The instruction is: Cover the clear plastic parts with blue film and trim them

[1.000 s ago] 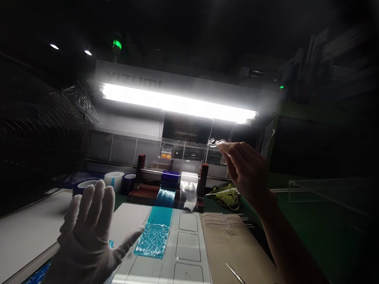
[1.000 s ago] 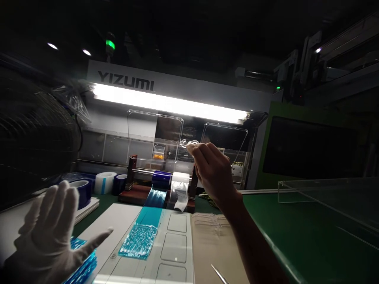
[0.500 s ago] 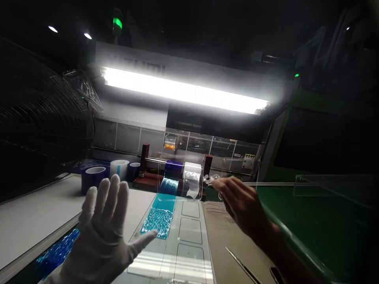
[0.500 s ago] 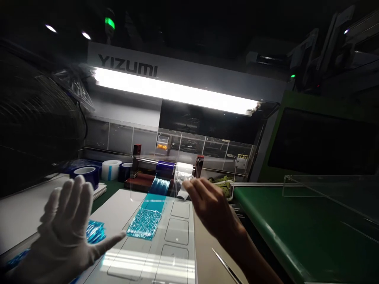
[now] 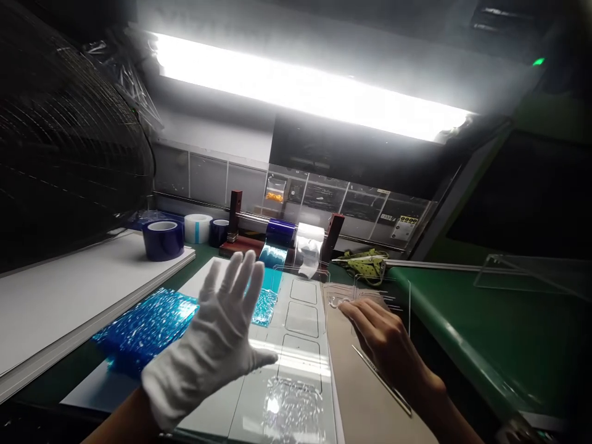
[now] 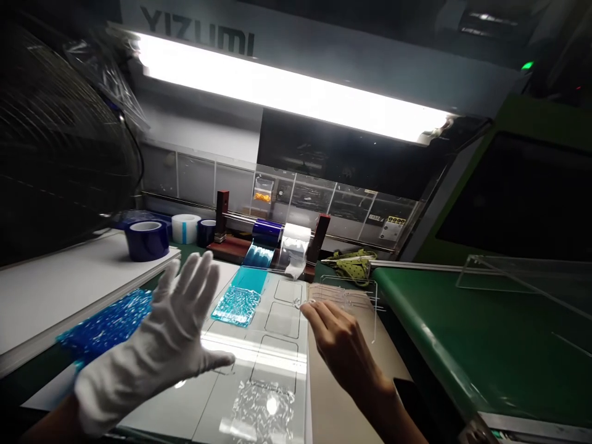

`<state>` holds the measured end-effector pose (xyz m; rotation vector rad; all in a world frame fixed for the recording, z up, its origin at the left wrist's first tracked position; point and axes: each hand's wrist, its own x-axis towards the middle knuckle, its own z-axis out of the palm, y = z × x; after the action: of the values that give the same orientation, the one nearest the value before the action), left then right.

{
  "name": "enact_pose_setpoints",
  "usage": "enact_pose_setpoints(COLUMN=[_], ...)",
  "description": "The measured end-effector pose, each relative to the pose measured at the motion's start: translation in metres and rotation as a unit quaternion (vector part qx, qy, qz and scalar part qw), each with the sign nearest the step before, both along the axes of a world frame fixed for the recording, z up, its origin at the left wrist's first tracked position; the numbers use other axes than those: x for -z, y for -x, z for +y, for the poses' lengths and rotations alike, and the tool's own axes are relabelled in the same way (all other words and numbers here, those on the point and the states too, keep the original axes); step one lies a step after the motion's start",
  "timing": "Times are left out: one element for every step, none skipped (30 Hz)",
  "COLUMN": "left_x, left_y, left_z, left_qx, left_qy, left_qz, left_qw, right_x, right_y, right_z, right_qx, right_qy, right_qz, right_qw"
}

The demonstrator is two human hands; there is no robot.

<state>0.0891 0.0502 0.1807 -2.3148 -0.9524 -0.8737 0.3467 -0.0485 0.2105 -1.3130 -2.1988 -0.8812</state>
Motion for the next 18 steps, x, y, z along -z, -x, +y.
enact_pose_setpoints(left_x=[-0.001,-0.001,-0.002,-0.001,0.0,0.001,0.003,0.006,0.008,0.011,0.014,0.016,0.018,0.019,0.02,0.022,0.023,0.025], left_y=[-0.008,-0.017,-0.025,-0.031,-0.036,-0.039,-0.04,-0.04,-0.037,-0.034,-0.03,-0.025,-0.02,-0.016,-0.011,-0.007,-0.002,0.003], left_z=[-0.002,-0.003,-0.004,-0.005,-0.004,-0.003,-0.002,0.0,0.001,0.003,0.004,0.005,0.005,0.006,0.007,0.008,0.01,0.011], left_qx=[-0.007,-0.014,-0.017,-0.017,-0.013,-0.006,0.002,0.009,0.012,0.012,0.008,0.007,0.011,0.018,0.028,0.041,0.057,0.074], left_qy=[-0.001,-0.001,-0.001,-0.001,0.002,0.01,0.021,0.035,0.05,0.065,0.08,0.093,0.107,0.122,0.14,0.156,0.172,0.185], left_qz=[0.021,0.042,0.063,0.08,0.093,0.103,0.109,0.111,0.111,0.109,0.108,0.108,0.109,0.11,0.109,0.106,0.099,0.088], left_qw=[1.0,0.999,0.998,0.997,0.996,0.995,0.994,0.993,0.993,0.992,0.991,0.99,0.988,0.986,0.984,0.981,0.978,0.976], right_x=[0.001,0.001,0.002,0.002,0.002,0.001,0.0,-0.002,-0.005,-0.007,-0.008,-0.009,-0.008,-0.007,-0.005,-0.003,-0.001,0.001], right_y=[0.003,0.007,0.01,0.013,0.015,0.017,0.017,0.016,0.014,0.011,0.008,0.005,0.001,-0.001,-0.004,-0.006,-0.007,-0.008], right_z=[0.0,0.0,0.001,0.001,0.0,0.0,-0.002,-0.004,-0.007,-0.011,-0.014,-0.017,-0.019,-0.021,-0.021,-0.021,-0.02,-0.018], right_qx=[-0.002,-0.005,-0.007,-0.011,-0.015,-0.014,-0.007,0.007,0.03,0.058,0.087,0.112,0.131,0.143,0.149,0.15,0.149,0.147], right_qy=[0.008,0.016,0.023,0.031,0.041,0.054,0.066,0.073,0.078,0.081,0.086,0.097,0.114,0.136,0.16,0.182,0.204,0.224], right_qz=[0.002,0.005,0.008,0.014,0.021,0.029,0.034,0.036,0.034,0.029,0.018,0.004,-0.011,-0.027,-0.041,-0.051,-0.055,-0.054], right_qw=[1.0,1.0,1.0,0.999,0.999,0.998,0.997,0.997,0.996,0.995,0.992,0.989,0.985,0.98,0.975,0.97,0.966,0.962])
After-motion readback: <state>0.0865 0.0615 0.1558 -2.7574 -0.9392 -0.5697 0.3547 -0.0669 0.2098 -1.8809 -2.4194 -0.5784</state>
